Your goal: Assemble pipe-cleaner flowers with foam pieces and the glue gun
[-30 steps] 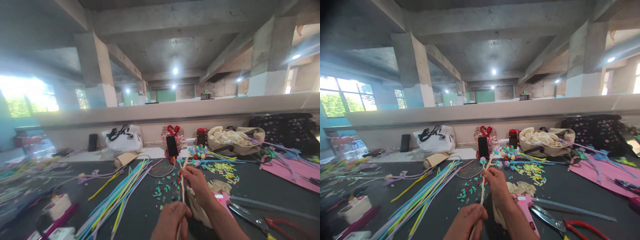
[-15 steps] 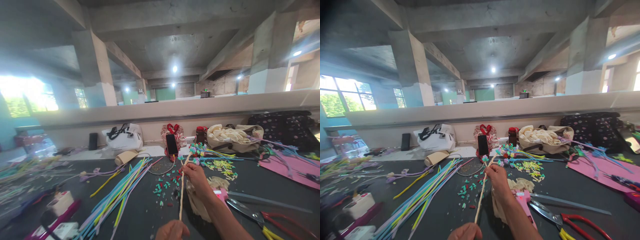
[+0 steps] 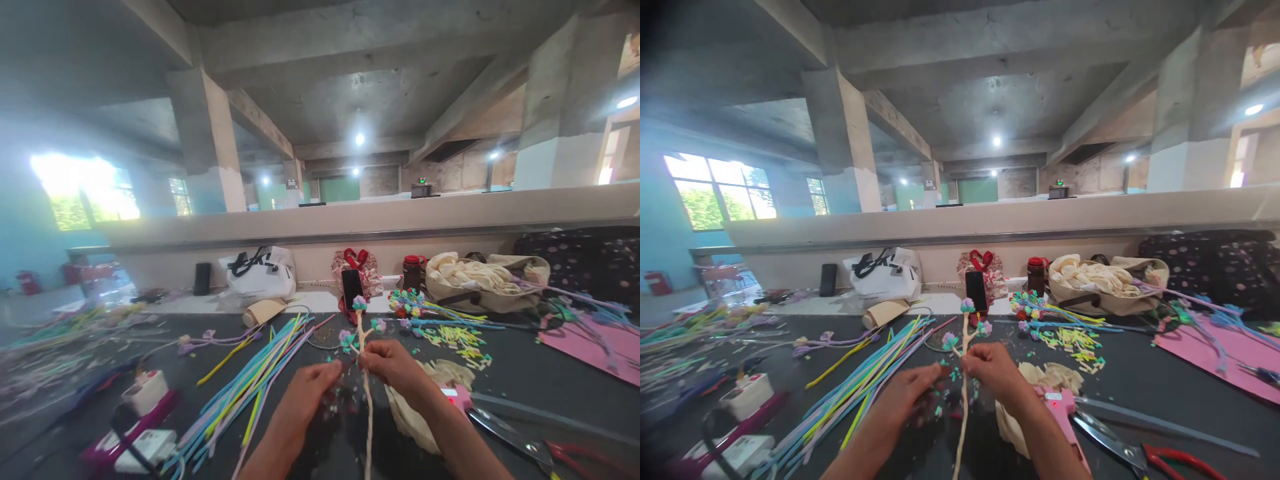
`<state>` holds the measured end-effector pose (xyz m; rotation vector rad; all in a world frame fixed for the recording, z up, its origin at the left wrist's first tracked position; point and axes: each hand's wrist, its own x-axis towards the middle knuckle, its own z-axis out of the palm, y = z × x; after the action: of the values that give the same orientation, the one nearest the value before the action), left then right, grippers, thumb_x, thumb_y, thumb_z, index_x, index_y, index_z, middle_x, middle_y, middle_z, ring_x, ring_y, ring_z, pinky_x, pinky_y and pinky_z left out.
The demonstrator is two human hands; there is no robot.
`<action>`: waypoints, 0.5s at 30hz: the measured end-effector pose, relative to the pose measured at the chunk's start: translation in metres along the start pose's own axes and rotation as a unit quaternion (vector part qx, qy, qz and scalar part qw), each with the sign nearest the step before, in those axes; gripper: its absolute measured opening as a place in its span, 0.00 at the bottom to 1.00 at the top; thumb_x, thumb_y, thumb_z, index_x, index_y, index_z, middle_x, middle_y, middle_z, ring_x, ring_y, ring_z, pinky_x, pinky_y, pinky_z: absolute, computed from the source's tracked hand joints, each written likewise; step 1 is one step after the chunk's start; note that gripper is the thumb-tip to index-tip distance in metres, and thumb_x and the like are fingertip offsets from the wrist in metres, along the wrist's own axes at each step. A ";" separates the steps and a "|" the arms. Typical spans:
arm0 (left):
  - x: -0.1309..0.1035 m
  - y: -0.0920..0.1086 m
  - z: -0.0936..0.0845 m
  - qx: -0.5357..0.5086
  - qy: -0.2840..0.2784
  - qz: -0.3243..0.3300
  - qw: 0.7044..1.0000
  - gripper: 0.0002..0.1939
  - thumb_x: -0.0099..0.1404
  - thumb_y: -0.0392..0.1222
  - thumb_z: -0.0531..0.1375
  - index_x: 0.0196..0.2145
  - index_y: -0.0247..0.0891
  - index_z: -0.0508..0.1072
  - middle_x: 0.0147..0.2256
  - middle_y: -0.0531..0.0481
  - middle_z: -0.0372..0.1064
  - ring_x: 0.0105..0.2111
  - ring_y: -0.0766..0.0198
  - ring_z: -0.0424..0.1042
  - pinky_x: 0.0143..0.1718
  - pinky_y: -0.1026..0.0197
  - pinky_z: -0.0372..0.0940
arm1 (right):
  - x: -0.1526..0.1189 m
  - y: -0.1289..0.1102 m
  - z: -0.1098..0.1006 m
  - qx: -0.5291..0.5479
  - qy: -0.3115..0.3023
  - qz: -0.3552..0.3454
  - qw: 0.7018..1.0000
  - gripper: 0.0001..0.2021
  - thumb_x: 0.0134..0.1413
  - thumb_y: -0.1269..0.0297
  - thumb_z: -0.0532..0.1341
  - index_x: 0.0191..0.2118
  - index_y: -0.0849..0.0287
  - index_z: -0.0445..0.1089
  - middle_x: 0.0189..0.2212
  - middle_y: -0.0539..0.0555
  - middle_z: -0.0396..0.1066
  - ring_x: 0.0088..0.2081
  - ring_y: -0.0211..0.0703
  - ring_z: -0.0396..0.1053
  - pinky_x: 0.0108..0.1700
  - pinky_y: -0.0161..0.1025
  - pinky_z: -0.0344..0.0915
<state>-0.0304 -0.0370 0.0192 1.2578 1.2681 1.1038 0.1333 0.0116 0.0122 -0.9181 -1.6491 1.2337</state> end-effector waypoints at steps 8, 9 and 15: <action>0.047 -0.019 0.029 -0.268 -0.043 -0.070 0.960 0.15 0.40 0.46 0.65 0.23 0.33 0.66 0.14 0.59 0.56 0.11 0.78 0.53 0.11 0.74 0.43 | 0.007 0.016 0.010 -0.046 0.013 0.038 0.998 0.20 0.39 0.50 0.57 0.13 0.61 0.57 0.09 0.43 0.49 0.14 0.28 0.46 0.17 0.30 0.41; 0.050 -0.018 0.028 -0.293 -0.044 -0.071 0.953 0.15 0.41 0.45 0.65 0.24 0.33 0.67 0.14 0.59 0.56 0.11 0.77 0.53 0.11 0.74 0.43 | 0.008 0.016 0.012 -0.025 0.012 0.053 0.998 0.21 0.39 0.47 0.56 0.13 0.61 0.58 0.09 0.43 0.50 0.12 0.28 0.47 0.16 0.30 0.41; 0.062 -0.007 0.021 -0.355 0.017 -0.037 0.934 0.15 0.43 0.43 0.64 0.28 0.34 0.68 0.19 0.56 0.64 0.14 0.77 0.59 0.12 0.75 0.49 | 0.003 0.015 0.021 0.062 -0.014 0.090 0.994 0.20 0.38 0.46 0.57 0.18 0.62 0.62 0.10 0.44 0.57 0.11 0.28 0.51 0.14 0.29 0.41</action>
<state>-0.0082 0.0241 0.0070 0.6377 0.8037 1.3647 0.1137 0.0106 -0.0043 -0.9934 -1.5185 1.4606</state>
